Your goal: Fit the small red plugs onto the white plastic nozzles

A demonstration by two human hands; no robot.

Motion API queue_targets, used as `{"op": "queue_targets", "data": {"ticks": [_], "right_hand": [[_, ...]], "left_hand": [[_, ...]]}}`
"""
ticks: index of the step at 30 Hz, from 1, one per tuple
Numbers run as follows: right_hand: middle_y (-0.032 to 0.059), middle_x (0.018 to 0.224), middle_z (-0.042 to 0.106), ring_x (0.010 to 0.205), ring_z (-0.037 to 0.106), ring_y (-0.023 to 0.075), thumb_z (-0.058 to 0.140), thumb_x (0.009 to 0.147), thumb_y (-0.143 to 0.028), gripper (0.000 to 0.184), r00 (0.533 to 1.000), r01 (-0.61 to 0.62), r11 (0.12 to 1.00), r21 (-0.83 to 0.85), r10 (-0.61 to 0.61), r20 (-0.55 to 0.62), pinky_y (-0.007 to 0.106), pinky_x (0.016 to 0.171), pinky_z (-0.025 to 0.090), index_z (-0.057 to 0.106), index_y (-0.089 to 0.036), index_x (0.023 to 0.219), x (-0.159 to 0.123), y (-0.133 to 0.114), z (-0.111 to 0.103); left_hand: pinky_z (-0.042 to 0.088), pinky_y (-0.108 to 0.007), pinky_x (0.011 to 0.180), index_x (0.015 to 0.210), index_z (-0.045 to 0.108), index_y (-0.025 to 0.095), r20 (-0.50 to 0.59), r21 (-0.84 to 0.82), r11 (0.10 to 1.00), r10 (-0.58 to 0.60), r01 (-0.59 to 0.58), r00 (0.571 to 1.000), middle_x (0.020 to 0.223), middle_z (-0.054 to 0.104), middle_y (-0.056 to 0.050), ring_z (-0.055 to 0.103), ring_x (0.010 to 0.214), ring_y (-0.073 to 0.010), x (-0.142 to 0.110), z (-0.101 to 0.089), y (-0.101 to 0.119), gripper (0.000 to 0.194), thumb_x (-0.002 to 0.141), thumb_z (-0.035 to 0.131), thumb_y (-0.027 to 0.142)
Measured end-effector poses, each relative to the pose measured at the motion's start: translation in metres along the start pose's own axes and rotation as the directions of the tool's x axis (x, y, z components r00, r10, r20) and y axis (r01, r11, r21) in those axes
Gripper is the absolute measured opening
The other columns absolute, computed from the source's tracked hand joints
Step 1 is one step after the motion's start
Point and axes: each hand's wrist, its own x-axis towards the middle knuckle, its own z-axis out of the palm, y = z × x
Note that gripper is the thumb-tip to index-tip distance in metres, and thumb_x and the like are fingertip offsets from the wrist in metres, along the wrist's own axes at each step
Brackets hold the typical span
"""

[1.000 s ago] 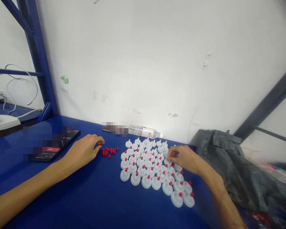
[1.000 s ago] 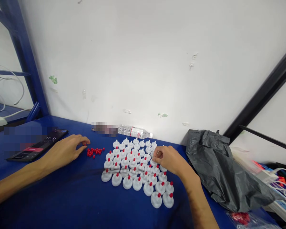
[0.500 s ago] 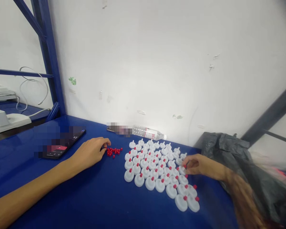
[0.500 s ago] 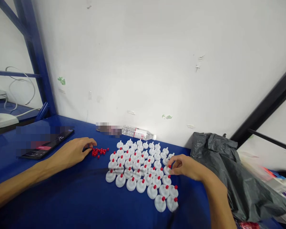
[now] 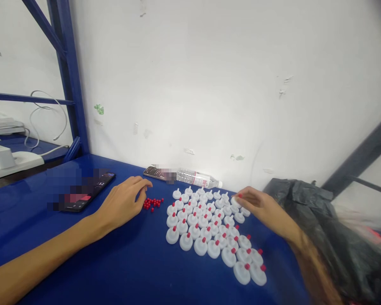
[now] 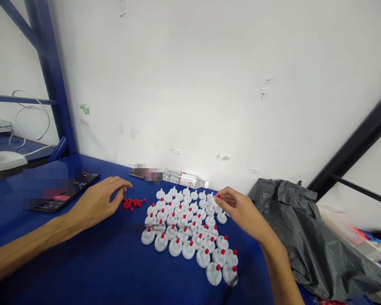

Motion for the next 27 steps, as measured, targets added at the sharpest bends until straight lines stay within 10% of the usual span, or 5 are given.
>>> {"op": "queue_targets", "data": {"ticks": [8, 17, 27], "right_hand": [[0.0029, 0.107, 0.075, 0.097, 0.071, 0.0259, 0.061, 0.091, -0.057, 0.037, 0.974, 0.224, 0.973, -0.048, -0.222, 0.04, 0.042, 0.083, 0.059, 0.061, -0.031, 0.117, -0.014, -0.079, 0.076], [-0.0026, 0.107, 0.076, 0.101, 0.072, 0.0296, 0.065, 0.091, -0.048, 0.025, 0.905, 0.36, 0.929, 0.086, -0.37, 0.212, 0.049, 0.093, 0.06, 0.061, -0.041, 0.114, -0.033, -0.102, 0.114], [-0.0051, 0.12, 0.076, 0.108, 0.073, 0.0259, 0.06, 0.097, -0.041, 0.029, 0.885, 0.462, 0.885, -0.061, -0.454, 0.106, 0.047, 0.098, 0.061, 0.059, -0.046, 0.125, -0.024, -0.091, 0.117]], "left_hand": [[0.049, -0.032, 0.069, 0.113, 0.059, 0.02, -0.115, -0.073, 0.882, 0.457, -0.466, 0.882, 0.095, 0.067, -0.006, 0.058, 0.085, -0.0194, -0.017, -0.003, 0.033, 0.017, 0.097, 0.054, 0.02], [0.043, -0.032, 0.055, 0.109, 0.056, 0.019, -0.069, -0.007, 0.693, 0.719, -0.721, 0.692, 0.082, 0.062, -0.004, 0.052, 0.069, -0.0192, -0.026, 0.009, 0.039, 0.01, 0.1, 0.053, 0.022], [0.032, -0.034, 0.056, 0.08, 0.042, 0.022, -0.172, -0.058, 0.75, 0.643, -0.659, 0.747, 0.071, 0.049, 0.0, 0.04, 0.063, -0.0177, -0.018, 0.012, 0.034, 0.024, 0.102, 0.035, 0.015]]}}
